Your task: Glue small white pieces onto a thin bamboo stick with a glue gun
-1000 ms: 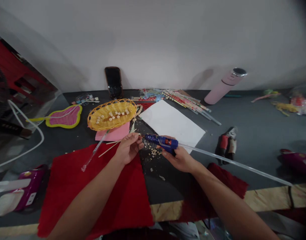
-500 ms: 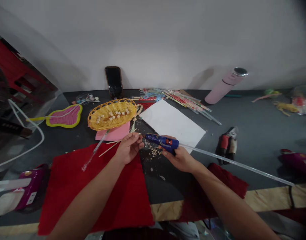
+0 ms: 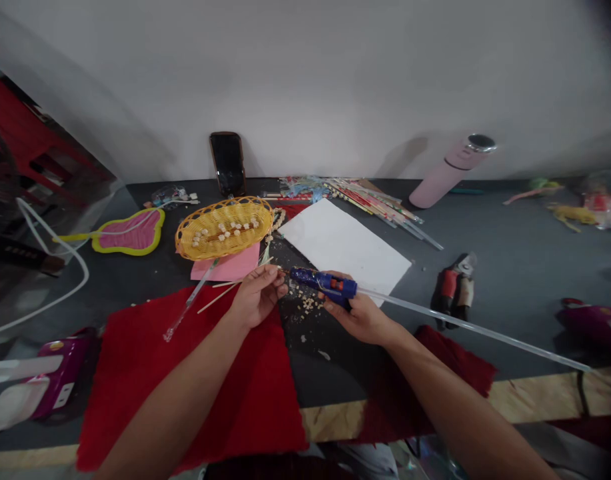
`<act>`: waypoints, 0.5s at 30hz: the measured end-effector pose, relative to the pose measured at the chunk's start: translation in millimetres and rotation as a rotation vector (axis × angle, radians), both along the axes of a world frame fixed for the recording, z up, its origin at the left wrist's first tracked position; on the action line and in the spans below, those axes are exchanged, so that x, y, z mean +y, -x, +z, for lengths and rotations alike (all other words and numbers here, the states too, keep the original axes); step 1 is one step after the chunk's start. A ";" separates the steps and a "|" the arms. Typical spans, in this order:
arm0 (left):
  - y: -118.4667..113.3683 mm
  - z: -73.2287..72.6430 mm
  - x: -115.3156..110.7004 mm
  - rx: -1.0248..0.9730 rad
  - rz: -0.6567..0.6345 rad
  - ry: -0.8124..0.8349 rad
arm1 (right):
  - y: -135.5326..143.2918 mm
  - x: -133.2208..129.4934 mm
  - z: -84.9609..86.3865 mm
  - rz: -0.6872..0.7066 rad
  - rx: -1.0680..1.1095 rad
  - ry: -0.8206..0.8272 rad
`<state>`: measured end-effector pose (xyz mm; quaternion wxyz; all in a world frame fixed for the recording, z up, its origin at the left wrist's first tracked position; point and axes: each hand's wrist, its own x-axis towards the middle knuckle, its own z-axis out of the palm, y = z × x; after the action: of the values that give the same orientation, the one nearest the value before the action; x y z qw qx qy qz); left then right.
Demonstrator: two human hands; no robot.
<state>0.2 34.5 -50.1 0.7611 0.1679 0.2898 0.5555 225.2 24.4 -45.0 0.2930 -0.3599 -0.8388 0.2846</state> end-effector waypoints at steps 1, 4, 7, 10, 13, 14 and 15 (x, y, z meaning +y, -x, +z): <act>0.0 0.0 0.0 0.001 0.000 -0.001 | 0.0 0.1 -0.4 -0.001 0.003 -0.004; 0.3 -0.4 -0.1 0.004 0.001 -0.003 | 0.2 0.1 -1.0 -0.019 -0.006 -0.008; 0.7 -0.9 -0.2 0.009 0.000 -0.004 | 0.2 -0.3 -0.6 -0.041 -0.019 -0.004; 1.0 -0.6 -0.5 0.013 -0.006 -0.007 | -0.2 -0.7 -0.6 -0.055 -0.014 0.013; 0.9 0.5 -0.7 0.022 -0.009 -0.009 | -0.1 -0.7 0.0 -0.064 -0.016 0.038; 0.8 0.9 -0.8 0.024 -0.010 -0.010 | 0.1 -0.6 0.6 -0.068 -0.015 0.049; 0.7 1.3 -0.9 0.028 -0.010 -0.013 | 0.4 -0.6 1.6 -0.071 -0.011 0.060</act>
<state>-0.5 33.6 -48.8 0.7586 0.1822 0.2958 0.5512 224.8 23.8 -43.4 0.2875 -0.3994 -0.8182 0.2973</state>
